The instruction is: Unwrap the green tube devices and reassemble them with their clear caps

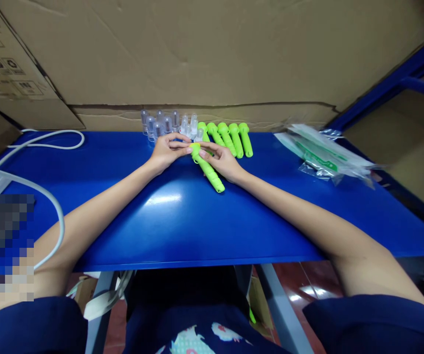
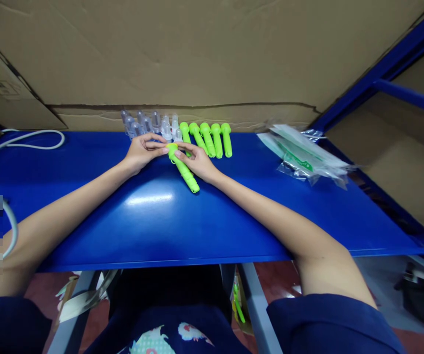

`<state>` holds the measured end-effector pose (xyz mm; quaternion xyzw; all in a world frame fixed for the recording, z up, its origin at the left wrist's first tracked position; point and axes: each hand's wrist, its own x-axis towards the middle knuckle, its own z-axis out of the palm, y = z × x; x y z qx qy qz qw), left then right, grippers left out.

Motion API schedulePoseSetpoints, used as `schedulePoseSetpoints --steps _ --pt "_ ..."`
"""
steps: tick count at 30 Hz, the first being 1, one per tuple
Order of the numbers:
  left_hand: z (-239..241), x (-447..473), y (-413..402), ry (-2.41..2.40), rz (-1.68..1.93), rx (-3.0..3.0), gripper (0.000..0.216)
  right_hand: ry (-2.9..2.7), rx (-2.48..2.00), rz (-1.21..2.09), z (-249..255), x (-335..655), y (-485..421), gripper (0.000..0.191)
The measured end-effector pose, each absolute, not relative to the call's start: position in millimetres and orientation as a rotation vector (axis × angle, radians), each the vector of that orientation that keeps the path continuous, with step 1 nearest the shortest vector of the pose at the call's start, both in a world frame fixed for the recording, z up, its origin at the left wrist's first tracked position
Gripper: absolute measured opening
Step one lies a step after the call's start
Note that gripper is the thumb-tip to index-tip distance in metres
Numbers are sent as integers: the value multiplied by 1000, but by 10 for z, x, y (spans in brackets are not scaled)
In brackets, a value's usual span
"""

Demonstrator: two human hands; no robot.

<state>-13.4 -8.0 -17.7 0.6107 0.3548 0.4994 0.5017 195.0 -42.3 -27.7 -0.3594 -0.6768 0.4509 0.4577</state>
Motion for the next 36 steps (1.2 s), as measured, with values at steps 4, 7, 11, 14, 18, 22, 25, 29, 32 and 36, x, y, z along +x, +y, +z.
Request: schedulePoseSetpoints --steps 4,7,11,14,18,22,25,29,32,36 --pt "-178 -93 -114 872 1261 1470 43 -1652 -884 1063 -298 1941 -399 68" --pt "-181 -64 -144 874 1305 1470 37 -1660 -878 1003 -322 1946 -379 68" --pt "-175 -36 -188 885 1364 1530 29 -1672 -881 959 -339 1956 -368 67" --pt "-159 -19 -221 892 1405 1597 18 -1672 -864 933 -347 1955 -361 63" --pt "-141 14 -264 927 1442 1653 11 -1664 -834 890 -361 1938 -349 56" --pt "-129 50 -296 980 1459 1679 10 -1625 -854 870 -372 1915 -370 54" --pt "-122 69 -303 1001 1472 1719 8 -1591 -899 911 -369 1905 -401 53" --pt "-126 72 -289 1000 1485 1746 7 -1572 -918 986 -348 1897 -420 60" --pt "-142 60 -264 981 1497 1751 7 -1556 -922 1033 -322 1881 -428 62" --pt "-161 33 -226 1002 1491 1747 8 -1562 -938 1136 -322 1848 -452 72"
